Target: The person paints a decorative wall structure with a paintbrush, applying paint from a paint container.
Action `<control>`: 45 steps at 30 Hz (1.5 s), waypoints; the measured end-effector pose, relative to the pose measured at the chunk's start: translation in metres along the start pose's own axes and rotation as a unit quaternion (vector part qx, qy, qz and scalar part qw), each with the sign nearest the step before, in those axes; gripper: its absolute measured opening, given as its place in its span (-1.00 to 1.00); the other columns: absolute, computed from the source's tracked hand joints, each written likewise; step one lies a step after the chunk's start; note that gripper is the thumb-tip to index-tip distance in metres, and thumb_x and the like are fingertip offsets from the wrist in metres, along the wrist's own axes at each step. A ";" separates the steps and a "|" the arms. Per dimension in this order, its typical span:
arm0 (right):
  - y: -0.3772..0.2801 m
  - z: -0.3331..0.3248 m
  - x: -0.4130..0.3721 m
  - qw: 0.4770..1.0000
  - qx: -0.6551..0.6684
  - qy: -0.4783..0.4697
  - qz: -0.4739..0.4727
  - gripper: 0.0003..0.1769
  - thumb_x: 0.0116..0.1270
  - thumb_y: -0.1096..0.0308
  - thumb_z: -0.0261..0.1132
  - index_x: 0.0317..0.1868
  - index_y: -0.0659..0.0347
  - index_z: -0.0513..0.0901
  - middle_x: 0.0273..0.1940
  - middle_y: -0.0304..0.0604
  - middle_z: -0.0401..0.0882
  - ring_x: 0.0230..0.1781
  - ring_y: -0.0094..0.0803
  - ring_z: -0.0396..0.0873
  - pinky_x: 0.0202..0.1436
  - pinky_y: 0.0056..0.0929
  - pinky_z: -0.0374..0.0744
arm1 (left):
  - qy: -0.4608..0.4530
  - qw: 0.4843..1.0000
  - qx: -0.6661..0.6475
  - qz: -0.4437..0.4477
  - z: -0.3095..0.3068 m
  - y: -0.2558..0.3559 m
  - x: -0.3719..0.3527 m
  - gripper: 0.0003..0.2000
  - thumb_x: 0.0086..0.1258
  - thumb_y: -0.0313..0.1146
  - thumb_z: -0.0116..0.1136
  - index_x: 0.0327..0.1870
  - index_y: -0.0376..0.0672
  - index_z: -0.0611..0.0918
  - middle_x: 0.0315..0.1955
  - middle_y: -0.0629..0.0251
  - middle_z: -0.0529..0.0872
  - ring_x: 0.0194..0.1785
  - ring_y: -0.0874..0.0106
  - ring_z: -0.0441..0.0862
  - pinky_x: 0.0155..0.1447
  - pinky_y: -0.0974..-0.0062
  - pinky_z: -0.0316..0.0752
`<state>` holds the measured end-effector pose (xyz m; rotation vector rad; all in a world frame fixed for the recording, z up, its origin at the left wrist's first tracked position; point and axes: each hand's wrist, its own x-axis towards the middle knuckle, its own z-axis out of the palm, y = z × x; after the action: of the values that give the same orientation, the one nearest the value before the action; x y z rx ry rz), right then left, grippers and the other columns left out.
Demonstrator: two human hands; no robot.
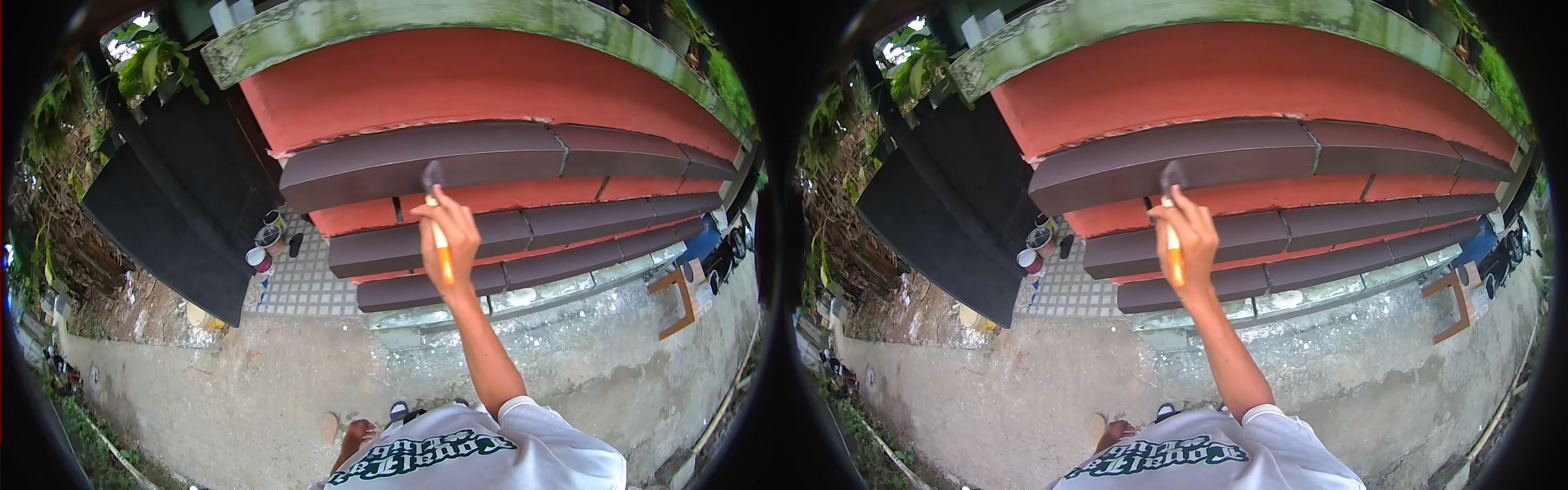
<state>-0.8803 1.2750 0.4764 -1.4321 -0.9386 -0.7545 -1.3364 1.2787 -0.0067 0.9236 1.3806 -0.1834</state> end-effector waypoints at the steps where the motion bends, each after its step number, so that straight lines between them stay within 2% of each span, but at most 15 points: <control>1: -0.015 0.015 -0.005 0.999 0.024 -0.025 -0.014 -0.80 0.22 0.56 0.44 -0.17 0.10 0.84 0.18 0.08 0.75 -0.07 -0.07 0.71 0.06 -0.21 0.68 | 0.009 1.000 -0.009 0.001 -0.007 0.003 -0.003 -0.73 0.48 -0.18 0.04 -0.06 -0.11 0.70 -0.08 0.27 0.83 -0.08 0.32 0.79 -0.02 0.23 0.57; 6: -0.055 0.072 -0.021 0.965 0.203 -0.166 -0.010 -0.79 0.24 0.56 0.42 -0.15 0.10 0.84 0.17 0.05 0.76 0.06 -0.07 0.71 0.17 -0.18 0.67 | 0.009 1.000 -0.023 -0.006 -0.038 -0.009 0.011 -0.74 0.49 -0.23 0.04 -0.04 -0.13 0.72 -0.14 0.28 0.84 -0.10 0.33 0.80 -0.03 0.24 0.60; 10: -0.038 0.065 -0.015 0.980 0.164 -0.107 0.022 -0.79 0.27 0.57 0.40 -0.15 0.10 0.86 0.18 0.04 0.76 0.09 -0.09 0.71 0.20 -0.21 0.65 | -0.057 0.995 -0.050 -0.063 -0.069 -0.034 0.050 -0.76 0.48 -0.26 0.15 -0.06 -0.17 0.77 -0.14 0.25 0.84 -0.05 0.24 0.82 -0.02 0.20 0.68; 11: -0.033 0.053 -0.010 0.985 0.146 -0.079 0.038 -0.79 0.29 0.56 0.40 -0.15 0.10 0.87 0.19 0.04 0.76 0.10 -0.11 0.72 0.21 -0.23 0.65 | -0.075 0.989 0.118 0.054 -0.075 -0.027 0.045 -0.77 0.47 -0.26 0.20 -0.07 -0.18 0.78 -0.15 0.22 0.84 -0.04 0.22 0.82 -0.01 0.20 0.70; 13: -0.020 0.027 -0.008 0.993 0.100 -0.025 0.064 -0.82 0.34 0.56 0.39 -0.15 0.12 0.87 0.20 0.05 0.76 0.15 -0.13 0.71 0.25 -0.23 0.64 | -0.098 0.853 0.430 0.278 -0.094 -0.030 0.047 -0.78 0.44 -0.26 0.29 -0.08 -0.19 0.80 -0.16 0.17 0.83 -0.02 0.16 0.82 0.01 0.18 0.73; 14: -0.012 0.016 -0.006 0.998 0.051 0.017 0.045 -0.83 0.34 0.56 0.39 -0.17 0.13 0.86 0.20 0.05 0.75 0.15 -0.13 0.71 0.26 -0.23 0.63 | -0.083 0.826 0.491 0.263 -0.109 -0.022 0.026 -0.70 0.35 -0.22 0.43 0.00 -0.19 0.77 -0.13 0.14 0.82 -0.01 0.12 0.82 0.09 0.11 0.73; 17: -0.002 -0.012 0.001 0.975 -0.168 0.137 0.040 -0.82 0.40 0.55 0.32 -0.14 0.12 0.83 0.17 0.02 0.76 0.15 -0.11 0.69 0.21 -0.18 0.59 | -0.098 0.915 0.310 0.240 -0.131 -0.015 0.013 -0.71 0.44 -0.18 0.29 0.05 -0.13 0.71 -0.08 0.20 0.83 -0.02 0.21 0.82 0.02 0.16 0.69; 19: 0.001 -0.011 0.003 0.977 -0.126 0.161 0.062 -0.82 0.41 0.52 0.31 -0.13 0.09 0.83 0.16 0.03 0.77 0.12 -0.10 0.69 0.20 -0.17 0.59 | -0.089 0.981 0.136 0.109 -0.142 -0.008 0.032 -0.72 0.52 -0.14 0.16 0.06 -0.10 0.67 -0.04 0.25 0.83 -0.02 0.30 0.81 -0.04 0.24 0.64; 21: -0.015 0.013 0.000 0.978 -0.161 0.119 0.050 -0.81 0.39 0.53 0.33 -0.13 0.06 0.83 0.17 0.03 0.76 0.13 -0.09 0.70 0.18 -0.17 0.59 | -0.112 0.985 0.014 0.131 -0.160 -0.010 0.055 -0.73 0.54 -0.14 0.08 0.04 -0.08 0.66 -0.06 0.25 0.83 -0.02 0.33 0.80 -0.04 0.28 0.60; 25: -0.066 0.082 -0.017 0.988 -0.144 0.061 -0.009 -0.83 0.32 0.50 0.39 -0.16 0.04 0.84 0.20 0.02 0.75 -0.02 -0.07 0.70 0.07 -0.19 0.66 | 0.010 0.999 0.015 0.032 -0.168 0.031 0.047 -0.73 0.52 -0.13 0.11 0.00 -0.09 0.69 -0.05 0.24 0.84 -0.07 0.30 0.81 -0.01 0.24 0.61; 33: -0.134 0.156 -0.050 0.992 0.099 -0.075 -0.022 -0.81 0.22 0.58 0.45 -0.18 0.15 0.83 0.18 0.11 0.75 -0.01 -0.08 0.73 0.10 -0.23 0.67 | -0.098 0.986 0.003 0.136 -0.192 -0.019 0.069 -0.71 0.49 -0.11 0.20 0.02 -0.10 0.72 -0.07 0.25 0.85 -0.01 0.29 0.83 -0.01 0.23 0.64; 37: -0.116 0.143 -0.044 0.989 0.130 -0.074 0.016 -0.84 0.29 0.55 0.42 -0.17 0.14 0.85 0.14 0.10 0.78 0.05 -0.08 0.74 0.14 -0.22 0.65 | -0.082 0.852 0.338 0.390 -0.200 -0.025 0.062 -0.70 0.50 -0.09 0.19 0.02 -0.09 0.72 -0.07 0.25 0.85 -0.02 0.29 0.82 0.00 0.23 0.64; 41: -0.079 0.095 -0.029 0.997 0.051 0.026 0.059 -0.82 0.34 0.57 0.37 -0.17 0.13 0.86 0.16 0.07 0.77 0.13 -0.12 0.71 0.21 -0.19 0.63 | -0.080 0.761 0.418 0.490 -0.207 -0.020 0.073 -0.69 0.51 -0.06 0.17 0.02 -0.08 0.71 -0.08 0.25 0.85 -0.03 0.29 0.82 0.02 0.24 0.64; 42: -0.076 0.084 -0.025 0.997 -0.004 0.062 0.048 -0.82 0.36 0.57 0.36 -0.17 0.13 0.85 0.16 0.06 0.77 0.14 -0.11 0.70 0.21 -0.18 0.62 | -0.081 0.760 0.414 0.494 -0.205 -0.017 0.077 -0.69 0.52 -0.06 0.17 0.02 -0.08 0.71 -0.08 0.25 0.85 -0.03 0.29 0.82 0.02 0.24 0.63; 45: -0.069 0.068 -0.017 0.980 -0.143 0.136 0.041 -0.82 0.44 0.53 0.29 -0.13 0.12 0.81 0.17 0.05 0.76 0.12 -0.06 0.68 0.16 -0.14 0.59 | -0.098 0.953 0.171 0.231 -0.198 0.000 0.074 -0.71 0.50 -0.08 0.17 -0.01 -0.08 0.71 -0.09 0.25 0.85 -0.04 0.30 0.81 0.04 0.22 0.62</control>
<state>-0.9545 1.3384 0.4883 -1.5563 -0.5731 -1.0242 -1.4682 1.4365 -0.0556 1.4533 0.9303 -0.1534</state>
